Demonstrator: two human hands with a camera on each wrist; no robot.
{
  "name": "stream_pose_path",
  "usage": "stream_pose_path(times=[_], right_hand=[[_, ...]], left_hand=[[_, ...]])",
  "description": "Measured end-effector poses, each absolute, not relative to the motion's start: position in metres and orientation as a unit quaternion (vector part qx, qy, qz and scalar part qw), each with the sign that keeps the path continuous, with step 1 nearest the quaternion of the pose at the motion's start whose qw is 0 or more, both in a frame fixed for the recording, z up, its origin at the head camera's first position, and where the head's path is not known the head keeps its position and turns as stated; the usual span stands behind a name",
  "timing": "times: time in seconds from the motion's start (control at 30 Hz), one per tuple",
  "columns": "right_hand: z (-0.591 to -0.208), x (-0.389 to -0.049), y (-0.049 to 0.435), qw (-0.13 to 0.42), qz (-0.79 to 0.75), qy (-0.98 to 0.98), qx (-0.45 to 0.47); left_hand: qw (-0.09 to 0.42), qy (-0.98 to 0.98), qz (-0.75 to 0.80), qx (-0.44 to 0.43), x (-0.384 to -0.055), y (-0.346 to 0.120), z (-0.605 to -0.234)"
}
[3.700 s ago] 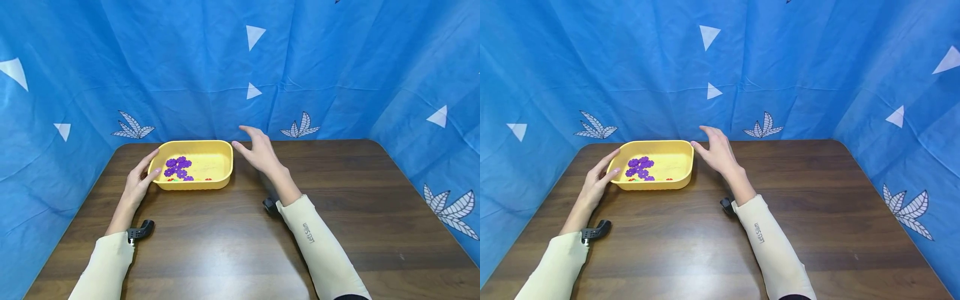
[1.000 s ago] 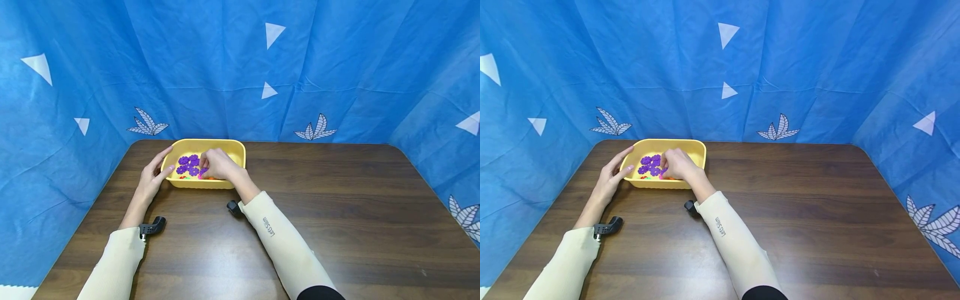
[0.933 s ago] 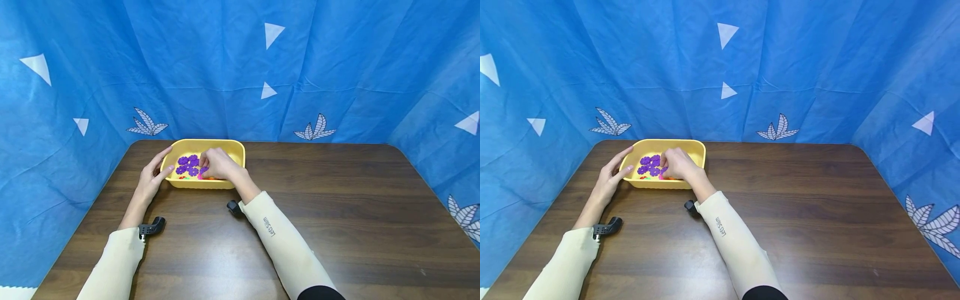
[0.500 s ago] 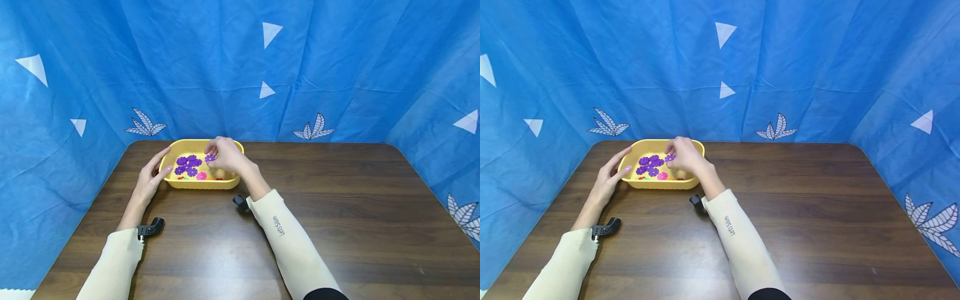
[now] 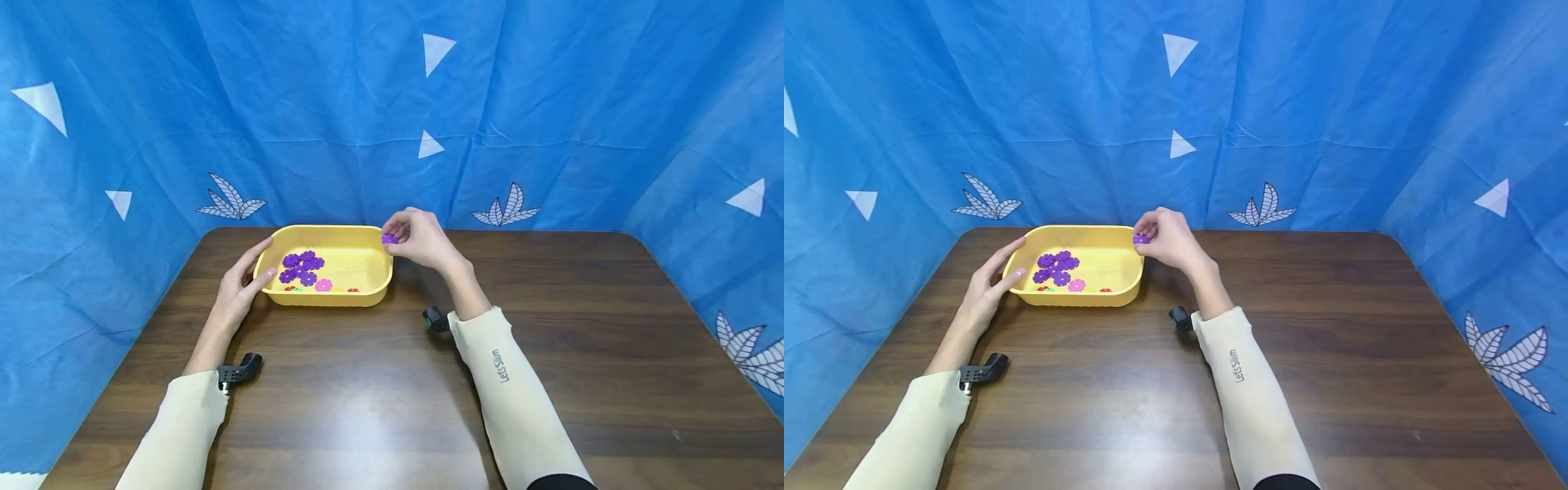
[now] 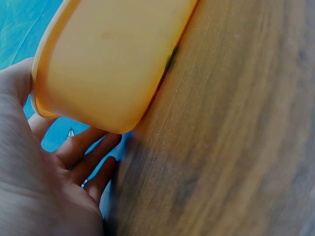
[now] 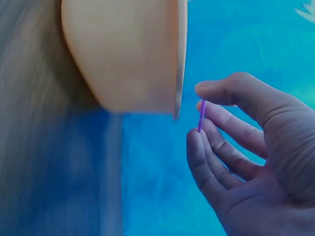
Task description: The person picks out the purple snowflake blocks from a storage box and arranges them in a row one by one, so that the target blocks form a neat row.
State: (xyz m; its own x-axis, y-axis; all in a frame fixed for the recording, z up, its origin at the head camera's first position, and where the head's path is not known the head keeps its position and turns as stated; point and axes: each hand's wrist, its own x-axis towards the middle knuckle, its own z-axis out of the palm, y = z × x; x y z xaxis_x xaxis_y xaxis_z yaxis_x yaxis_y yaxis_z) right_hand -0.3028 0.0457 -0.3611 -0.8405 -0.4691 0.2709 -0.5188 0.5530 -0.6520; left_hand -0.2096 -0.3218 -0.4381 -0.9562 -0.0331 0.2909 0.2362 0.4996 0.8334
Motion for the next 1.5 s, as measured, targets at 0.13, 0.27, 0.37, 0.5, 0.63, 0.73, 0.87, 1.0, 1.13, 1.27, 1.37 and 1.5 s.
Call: stream_pose_path(times=[0.13,0.27,0.37,0.5,0.63,0.73,0.87,1.0,1.13,1.27,1.37,1.5], right_hand=[[-0.368,-0.307,0.061,0.020,0.373,-0.891,0.259],[-0.380,-0.312,0.067,-0.007,0.347,-0.904,0.251],[-0.389,-0.316,0.069,-0.036,0.333,-0.909,0.247],[-0.399,-0.318,0.070,-0.068,0.326,-0.914,0.233],[-0.402,-0.319,0.072,-0.076,0.330,-0.913,0.229],[-0.403,-0.321,0.073,-0.077,0.333,-0.910,0.233],[-0.403,-0.322,0.074,-0.078,0.333,-0.909,0.238],[-0.402,-0.321,0.076,-0.059,0.331,-0.911,0.240],[-0.401,-0.321,0.075,-0.009,0.340,-0.913,0.225],[-0.397,-0.320,0.070,0.048,0.357,-0.909,0.210],[-0.391,-0.319,0.061,0.082,0.373,-0.902,0.203],[-0.382,-0.315,0.047,0.107,0.392,-0.891,0.202]], left_hand=[[0.128,-0.863,-0.487,-0.045,-0.209,-0.322,-0.437],[0.126,-0.865,-0.484,-0.044,-0.209,-0.323,-0.438],[0.125,-0.865,-0.484,-0.045,-0.210,-0.323,-0.438],[0.123,-0.866,-0.483,-0.043,-0.210,-0.322,-0.437],[0.122,-0.867,-0.481,-0.042,-0.211,-0.322,-0.435],[0.127,-0.862,-0.488,-0.048,-0.211,-0.323,-0.435],[0.134,-0.858,-0.492,-0.060,-0.211,-0.325,-0.438],[0.139,-0.849,-0.504,-0.072,-0.212,-0.324,-0.440],[0.140,-0.839,-0.520,-0.083,-0.213,-0.321,-0.442],[0.138,-0.840,-0.519,-0.081,-0.212,-0.321,-0.442],[0.138,-0.846,-0.510,-0.074,-0.211,-0.322,-0.440],[0.131,-0.854,-0.500,-0.060,-0.211,-0.324,-0.438]])
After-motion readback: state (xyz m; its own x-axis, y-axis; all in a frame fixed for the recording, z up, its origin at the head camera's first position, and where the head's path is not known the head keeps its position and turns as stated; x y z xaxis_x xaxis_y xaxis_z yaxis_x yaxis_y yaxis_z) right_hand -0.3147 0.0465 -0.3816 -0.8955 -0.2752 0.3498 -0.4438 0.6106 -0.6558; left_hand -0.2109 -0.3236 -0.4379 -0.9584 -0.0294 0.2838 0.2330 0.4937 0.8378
